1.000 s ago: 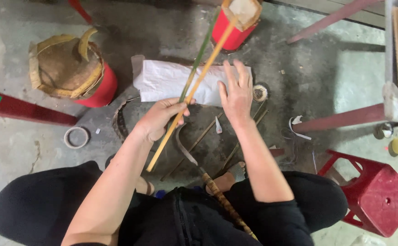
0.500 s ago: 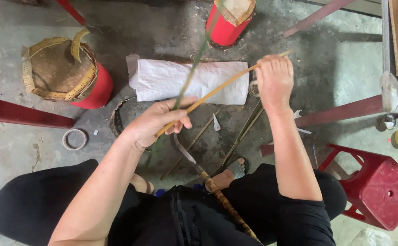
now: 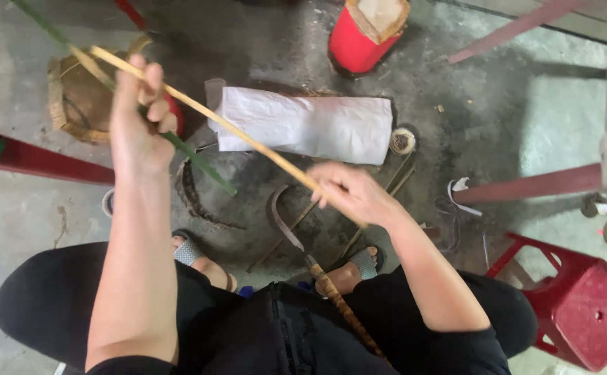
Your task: The person is using a large curved knife to shave thin layers off bamboo strips to make them more flexible.
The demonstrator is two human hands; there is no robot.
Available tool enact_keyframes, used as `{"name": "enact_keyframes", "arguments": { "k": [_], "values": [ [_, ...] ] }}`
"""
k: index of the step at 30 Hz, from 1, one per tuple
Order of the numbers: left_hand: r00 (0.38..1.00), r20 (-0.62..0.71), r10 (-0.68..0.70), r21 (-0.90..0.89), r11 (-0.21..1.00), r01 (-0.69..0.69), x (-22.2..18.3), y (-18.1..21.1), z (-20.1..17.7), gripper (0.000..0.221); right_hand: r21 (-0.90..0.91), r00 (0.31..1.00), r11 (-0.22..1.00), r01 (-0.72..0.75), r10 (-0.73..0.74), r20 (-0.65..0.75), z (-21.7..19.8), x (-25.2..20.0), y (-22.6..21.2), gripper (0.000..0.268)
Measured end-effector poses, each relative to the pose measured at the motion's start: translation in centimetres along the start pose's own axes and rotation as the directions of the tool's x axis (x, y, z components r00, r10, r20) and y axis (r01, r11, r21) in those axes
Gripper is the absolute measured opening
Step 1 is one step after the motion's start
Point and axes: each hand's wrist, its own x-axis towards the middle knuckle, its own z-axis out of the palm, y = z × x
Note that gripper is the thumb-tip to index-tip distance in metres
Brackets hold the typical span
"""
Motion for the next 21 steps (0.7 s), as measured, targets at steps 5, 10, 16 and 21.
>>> {"name": "enact_keyframes", "arguments": {
  "k": [5, 10, 16, 21],
  "values": [
    [0.992, -0.125, -0.013, 0.113, 0.993, 0.027, 4.1, -5.1, -3.1, 0.022, 0.338, 0.858, 0.822, 0.459, -0.509, 0.074, -1.8, -3.1, -3.7, 0.039],
    [0.999, 0.042, 0.011, 0.154, 0.988, -0.018, 5.9, -8.9, -5.4, 0.023, 0.173, 0.725, 0.708, 0.685, -0.636, -0.265, -0.8, -4.8, -4.4, 0.033],
    [0.964, 0.246, -0.100, 0.046, 0.995, 0.091, 2.2, -8.7, -2.8, 0.036, 0.072, 0.730, 0.740, 0.668, -0.635, -0.252, -0.2, -3.0, -2.6, 0.027],
    [0.925, 0.252, -0.284, 0.080, 0.959, 0.273, -1.2, -8.0, 0.4, 0.063, 0.150, 0.932, 0.937, 0.315, -0.275, -0.236, 0.3, -0.8, -0.8, 0.032]
  ]
}}
